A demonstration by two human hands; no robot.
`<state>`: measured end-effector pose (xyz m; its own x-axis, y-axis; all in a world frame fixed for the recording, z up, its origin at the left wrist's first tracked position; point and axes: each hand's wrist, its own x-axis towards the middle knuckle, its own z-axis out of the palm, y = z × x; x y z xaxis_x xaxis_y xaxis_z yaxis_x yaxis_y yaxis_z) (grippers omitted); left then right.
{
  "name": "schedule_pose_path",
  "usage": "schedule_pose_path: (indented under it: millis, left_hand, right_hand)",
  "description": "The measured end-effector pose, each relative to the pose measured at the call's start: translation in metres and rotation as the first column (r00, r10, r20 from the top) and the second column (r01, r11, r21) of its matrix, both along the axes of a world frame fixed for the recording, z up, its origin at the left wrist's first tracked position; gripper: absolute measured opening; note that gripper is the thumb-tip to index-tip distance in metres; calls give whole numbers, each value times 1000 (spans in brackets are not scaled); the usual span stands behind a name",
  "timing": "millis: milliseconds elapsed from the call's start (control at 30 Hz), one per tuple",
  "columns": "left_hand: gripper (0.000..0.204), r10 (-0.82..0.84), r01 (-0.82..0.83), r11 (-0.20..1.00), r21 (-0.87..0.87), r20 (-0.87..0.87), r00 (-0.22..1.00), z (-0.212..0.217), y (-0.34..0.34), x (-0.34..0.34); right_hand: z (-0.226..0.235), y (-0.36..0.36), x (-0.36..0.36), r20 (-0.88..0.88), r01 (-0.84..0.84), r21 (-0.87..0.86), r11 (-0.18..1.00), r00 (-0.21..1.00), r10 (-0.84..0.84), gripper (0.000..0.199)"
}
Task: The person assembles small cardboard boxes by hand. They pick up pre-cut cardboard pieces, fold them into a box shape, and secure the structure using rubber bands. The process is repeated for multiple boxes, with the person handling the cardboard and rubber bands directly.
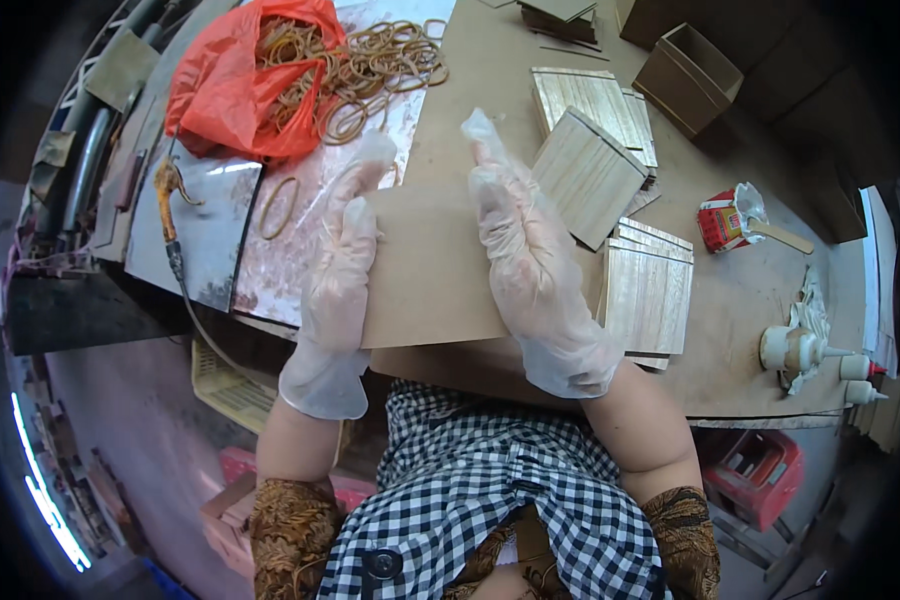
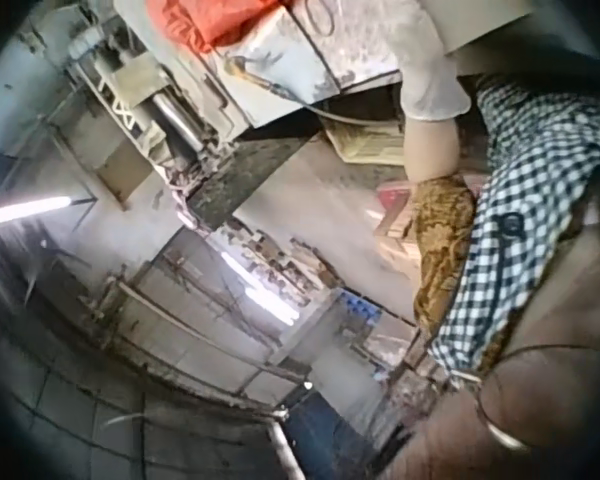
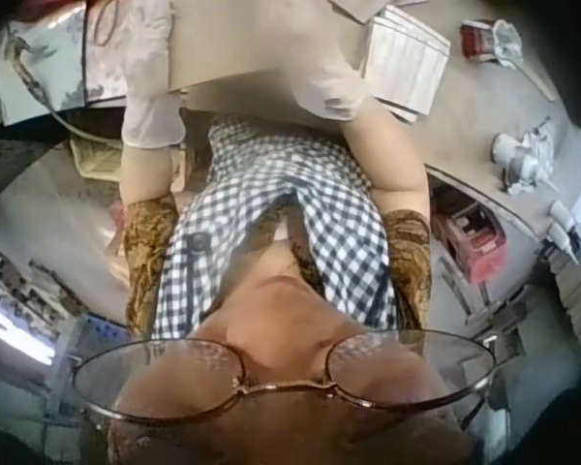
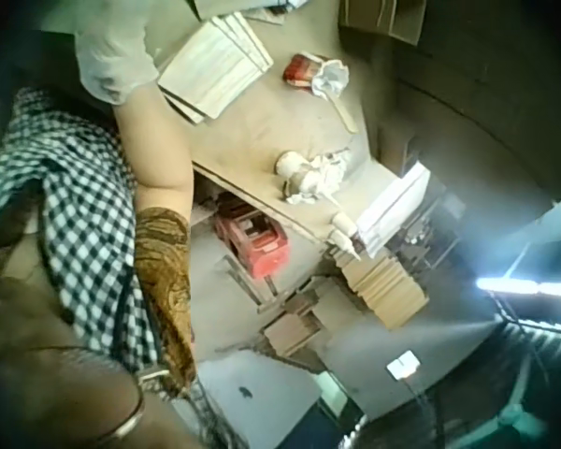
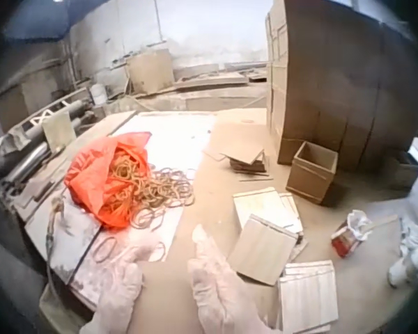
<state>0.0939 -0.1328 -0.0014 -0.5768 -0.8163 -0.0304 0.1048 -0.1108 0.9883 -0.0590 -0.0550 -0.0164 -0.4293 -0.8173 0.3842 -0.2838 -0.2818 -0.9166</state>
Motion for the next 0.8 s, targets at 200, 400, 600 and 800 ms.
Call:
schedule_pose_path:
  millis: [200,400,600,800]
  left_hand:
    - [46,-51,58,994,-94,74,996,-8,-9,5]
    - [62,-39,43,998,41,-103,994,-4,-5,0]
    - [84,-26,201,950,239,-581,813,-3,-13,5]
    - [83,68,-27,995,94,-465,883,-14,-24,17]
  right_hand:
    - [7,0,3,49,-5,31,1000,999,4,52]
    - [18,4,-7,557,-181,-34,983,813,169,63]
    - [6,14,-32,852,-188,-345,920,349,390,72]
    - [6,21,-27,711,-163,-188,969,658,248,60]
